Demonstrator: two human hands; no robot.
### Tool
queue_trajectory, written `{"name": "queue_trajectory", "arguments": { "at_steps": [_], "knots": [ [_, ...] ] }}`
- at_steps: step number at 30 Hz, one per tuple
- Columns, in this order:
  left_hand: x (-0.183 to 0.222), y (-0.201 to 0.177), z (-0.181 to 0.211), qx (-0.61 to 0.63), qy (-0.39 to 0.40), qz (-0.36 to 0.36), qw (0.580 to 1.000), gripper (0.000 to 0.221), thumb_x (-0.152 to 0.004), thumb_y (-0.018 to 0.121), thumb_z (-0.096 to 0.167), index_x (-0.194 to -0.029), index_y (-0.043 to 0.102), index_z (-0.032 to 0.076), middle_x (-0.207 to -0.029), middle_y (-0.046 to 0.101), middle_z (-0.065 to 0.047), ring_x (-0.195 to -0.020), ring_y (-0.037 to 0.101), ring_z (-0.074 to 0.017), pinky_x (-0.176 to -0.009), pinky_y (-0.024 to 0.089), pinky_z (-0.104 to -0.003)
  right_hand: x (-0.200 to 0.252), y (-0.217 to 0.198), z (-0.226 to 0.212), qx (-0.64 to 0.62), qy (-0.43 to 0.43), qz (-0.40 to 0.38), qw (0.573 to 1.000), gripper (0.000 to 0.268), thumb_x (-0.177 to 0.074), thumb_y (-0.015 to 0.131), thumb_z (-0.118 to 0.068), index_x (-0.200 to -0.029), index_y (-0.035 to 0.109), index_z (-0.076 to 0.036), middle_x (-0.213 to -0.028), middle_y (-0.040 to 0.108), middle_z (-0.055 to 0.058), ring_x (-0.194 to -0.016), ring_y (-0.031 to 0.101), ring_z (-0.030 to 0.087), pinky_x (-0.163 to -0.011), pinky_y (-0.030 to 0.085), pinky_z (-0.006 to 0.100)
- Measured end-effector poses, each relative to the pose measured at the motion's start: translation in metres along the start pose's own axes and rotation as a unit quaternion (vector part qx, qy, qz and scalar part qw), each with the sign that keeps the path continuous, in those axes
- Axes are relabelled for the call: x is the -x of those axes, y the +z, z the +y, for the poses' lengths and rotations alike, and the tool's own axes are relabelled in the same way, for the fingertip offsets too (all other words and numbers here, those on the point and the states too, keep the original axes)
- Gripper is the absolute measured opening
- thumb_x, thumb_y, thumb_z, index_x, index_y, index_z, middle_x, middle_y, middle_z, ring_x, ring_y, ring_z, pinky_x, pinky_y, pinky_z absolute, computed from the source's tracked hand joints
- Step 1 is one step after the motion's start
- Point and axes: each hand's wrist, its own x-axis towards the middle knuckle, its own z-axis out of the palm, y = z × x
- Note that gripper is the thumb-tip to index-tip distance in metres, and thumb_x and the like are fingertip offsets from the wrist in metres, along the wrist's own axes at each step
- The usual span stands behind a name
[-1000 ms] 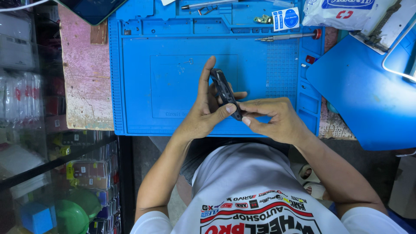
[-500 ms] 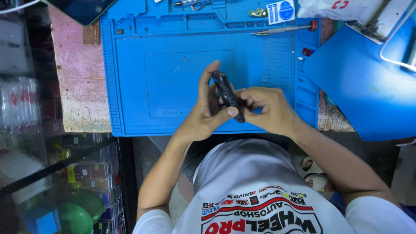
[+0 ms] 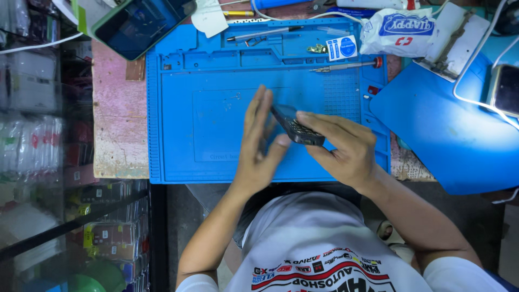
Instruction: The person disassembles a mobile phone by removing the back cover and using a screwdriver to remove several internal screws, then uses scissors to cut a small component from the circuit board.
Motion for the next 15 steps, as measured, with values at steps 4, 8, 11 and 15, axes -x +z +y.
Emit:
{"name": "queue_trajectory", "arguments": {
  "at_steps": [4, 8, 11, 15],
  "knots": [
    [0.009, 0.005, -0.015, 0.526, -0.234, -0.025, 0.817, 0.085, -0.103, 0.063, 0.025, -0.168, 0.007, 0.023, -0.155, 0.042, -0.026, -0.133, 0.058, -0.0329, -0.107, 0.052, -0.05, 0.009, 0.011, 0.003, -0.022, -0.022, 0.005, 1.0, 0.053, -0.078, 0.081, 0.001, -0.129, 0.067, 0.0, -0.125, 0.072, 0.015, -0.104, 0.074, 0.029, -0.088, 0.059, 0.035],
    [0.012, 0.008, -0.034, 0.578, -0.26, -0.013, 0.773, 0.085, -0.104, 0.064, 0.02, -0.166, 0.007, 0.025, -0.141, 0.049, -0.022, -0.123, 0.064, -0.0281, -0.1, 0.06, -0.045, 0.011, 0.016, 0.007, -0.007, -0.037, -0.007, 0.999, 0.054, -0.077, 0.082, 0.0, -0.129, 0.066, 0.001, -0.127, 0.071, 0.016, -0.106, 0.07, 0.03, -0.091, 0.057, 0.038],
    [0.012, 0.007, -0.041, 0.565, -0.253, -0.019, 0.785, 0.08, -0.106, 0.064, 0.015, -0.168, 0.013, 0.02, -0.138, 0.053, -0.02, -0.116, 0.066, -0.0278, -0.094, 0.061, -0.042, 0.01, 0.016, 0.008, 0.0, -0.043, -0.024, 0.999, 0.053, -0.079, 0.082, -0.001, -0.13, 0.066, 0.003, -0.126, 0.071, 0.016, -0.105, 0.069, 0.03, -0.089, 0.057, 0.038],
    [0.013, 0.01, -0.04, 0.544, -0.251, -0.012, 0.801, 0.084, -0.105, 0.065, 0.013, -0.169, 0.011, 0.021, -0.135, 0.053, -0.019, -0.112, 0.067, -0.0247, -0.091, 0.061, -0.039, 0.009, 0.011, 0.004, -0.001, -0.035, -0.047, 0.998, 0.052, -0.082, 0.081, -0.004, -0.131, 0.066, 0.003, -0.126, 0.071, 0.017, -0.105, 0.07, 0.032, -0.09, 0.057, 0.039]
  ]
}}
